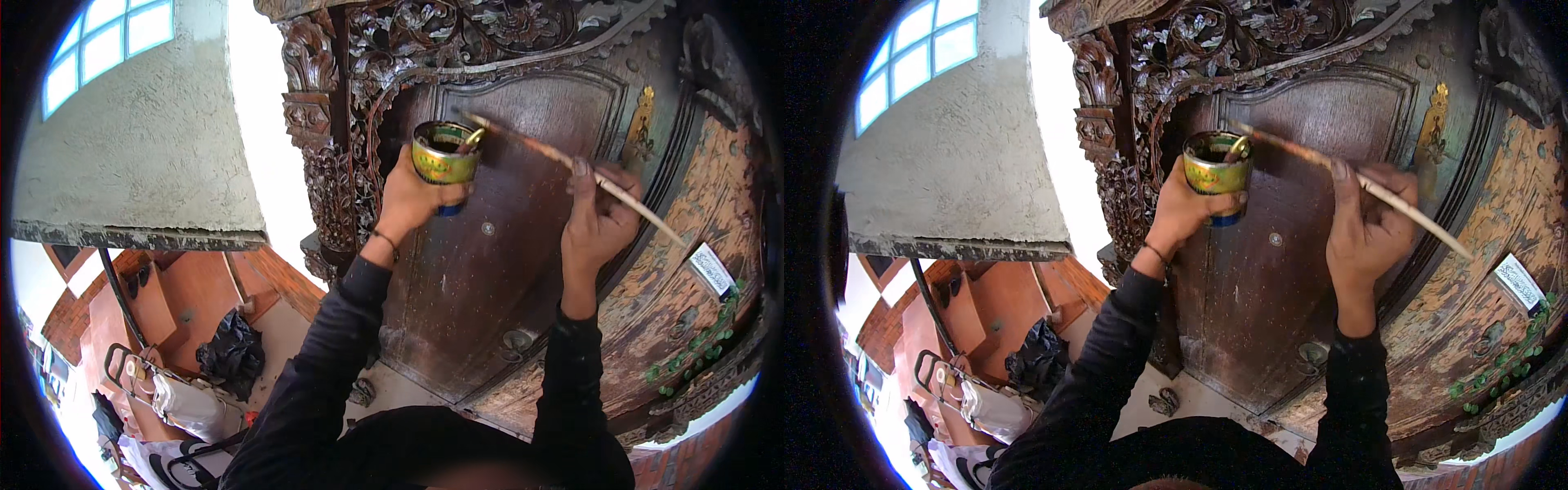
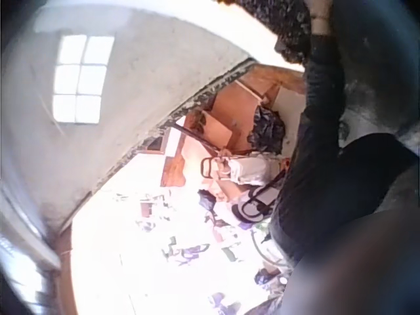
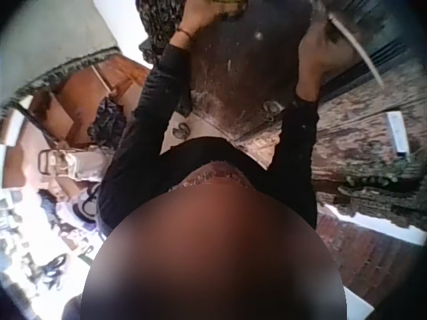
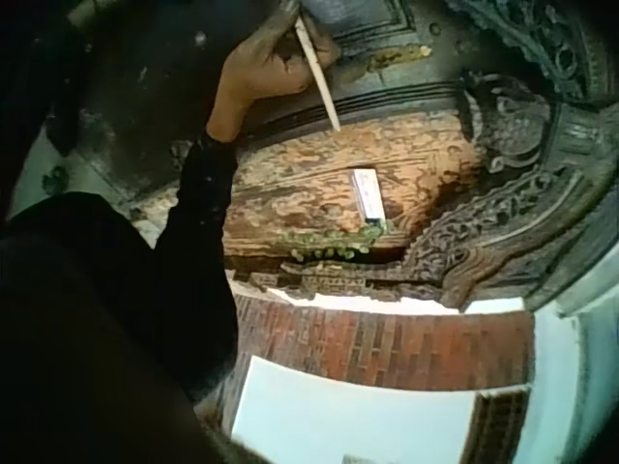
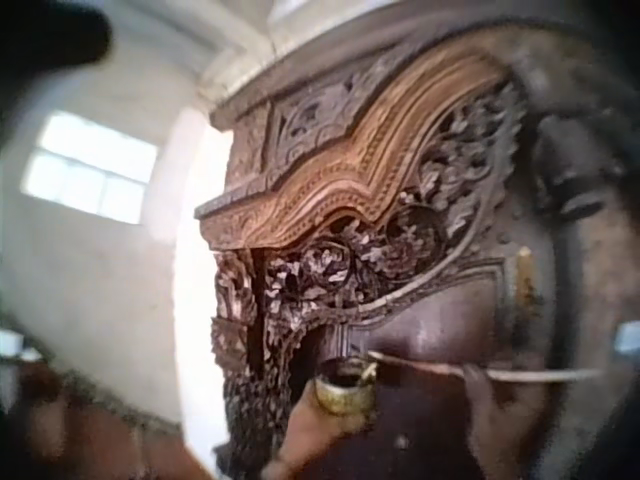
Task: Applying a dark varnish or wood stain to an ornate wooden cabinet or door frame using a paintbrush.
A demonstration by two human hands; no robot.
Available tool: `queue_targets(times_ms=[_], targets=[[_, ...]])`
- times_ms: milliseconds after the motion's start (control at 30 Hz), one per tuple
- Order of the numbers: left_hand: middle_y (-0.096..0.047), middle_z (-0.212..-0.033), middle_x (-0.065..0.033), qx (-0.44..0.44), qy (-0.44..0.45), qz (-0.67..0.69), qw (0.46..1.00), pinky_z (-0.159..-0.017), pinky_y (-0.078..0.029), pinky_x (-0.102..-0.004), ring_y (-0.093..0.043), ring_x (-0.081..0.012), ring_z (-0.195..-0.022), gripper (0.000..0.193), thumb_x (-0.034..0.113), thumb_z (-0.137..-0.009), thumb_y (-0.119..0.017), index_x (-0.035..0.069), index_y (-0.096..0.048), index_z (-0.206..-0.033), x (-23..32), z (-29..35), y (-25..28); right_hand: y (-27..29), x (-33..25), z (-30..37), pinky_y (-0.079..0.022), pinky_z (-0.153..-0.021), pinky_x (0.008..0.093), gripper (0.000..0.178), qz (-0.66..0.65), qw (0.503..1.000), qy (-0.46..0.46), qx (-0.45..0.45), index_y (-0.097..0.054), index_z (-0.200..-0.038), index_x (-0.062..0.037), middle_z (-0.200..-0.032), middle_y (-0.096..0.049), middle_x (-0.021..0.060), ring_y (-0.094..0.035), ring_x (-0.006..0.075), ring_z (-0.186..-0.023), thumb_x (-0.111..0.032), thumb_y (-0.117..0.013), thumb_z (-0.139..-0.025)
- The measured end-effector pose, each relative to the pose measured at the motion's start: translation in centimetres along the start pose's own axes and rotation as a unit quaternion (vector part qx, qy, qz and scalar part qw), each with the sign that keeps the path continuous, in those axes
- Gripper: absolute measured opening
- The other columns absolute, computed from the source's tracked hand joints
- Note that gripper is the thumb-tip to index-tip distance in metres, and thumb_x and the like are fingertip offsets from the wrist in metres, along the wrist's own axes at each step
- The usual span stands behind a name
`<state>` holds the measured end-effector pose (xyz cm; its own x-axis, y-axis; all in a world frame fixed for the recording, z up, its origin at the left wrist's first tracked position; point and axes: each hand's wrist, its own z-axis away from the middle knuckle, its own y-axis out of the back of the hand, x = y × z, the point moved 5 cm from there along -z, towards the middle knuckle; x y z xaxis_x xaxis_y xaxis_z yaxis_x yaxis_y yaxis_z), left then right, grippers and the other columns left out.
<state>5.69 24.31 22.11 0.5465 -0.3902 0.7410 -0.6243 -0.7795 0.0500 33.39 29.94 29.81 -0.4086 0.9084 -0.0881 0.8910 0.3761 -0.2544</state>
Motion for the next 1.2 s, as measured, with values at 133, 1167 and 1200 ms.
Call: queue_targets(times_ms=[133,1167,1200], targets=[[-0.079,-0.118,-0.0167,-0.012,0.007,0.023,1.0,-0.098,-0.06,-0.0381,-0.078,-0.0287,-0.106,0.095,0.042,-0.06,-0.106,-0.001,-0.06,-0.13,-1.8,-3.3,-0.2,-2.5,-0.8,-3.5,-0.059,-0.086,0.026,0.02,0.001,0.999,0.035,-0.003,-0.062,-0.114,0.0033,-0.112,-0.07,0.0111,-0.071,0.0145,-0.098,0.004,-0.078,-0.101],[-0.077,-0.123,-0.0194,-0.014,0.027,0.021,0.999,-0.1,-0.059,-0.0413,-0.076,-0.0313,-0.111,0.097,0.043,-0.059,-0.108,0.0,-0.058,-0.13,-3.7,-6.9,1.1,-16.4,2.1,-13.3,-0.053,-0.065,0.0237,0.014,0.197,0.927,0.111,-0.301,-0.064,-0.114,0.0001,-0.09,-0.072,0.0061,-0.064,0.0025,-0.084,-0.008,-0.073,-0.107],[-0.077,-0.124,-0.0192,-0.013,0.034,0.008,0.999,-0.101,-0.059,-0.0414,-0.076,-0.0316,-0.112,0.098,0.043,-0.058,-0.108,-0.001,-0.058,-0.131,-3.7,-6.9,1.3,-16.6,1.3,-13.1,-0.053,-0.068,0.0217,0.012,0.219,0.915,0.114,-0.319,-0.064,-0.114,-0.0001,-0.092,-0.072,0.0049,-0.064,0.002,-0.086,-0.007,-0.072,-0.108]])
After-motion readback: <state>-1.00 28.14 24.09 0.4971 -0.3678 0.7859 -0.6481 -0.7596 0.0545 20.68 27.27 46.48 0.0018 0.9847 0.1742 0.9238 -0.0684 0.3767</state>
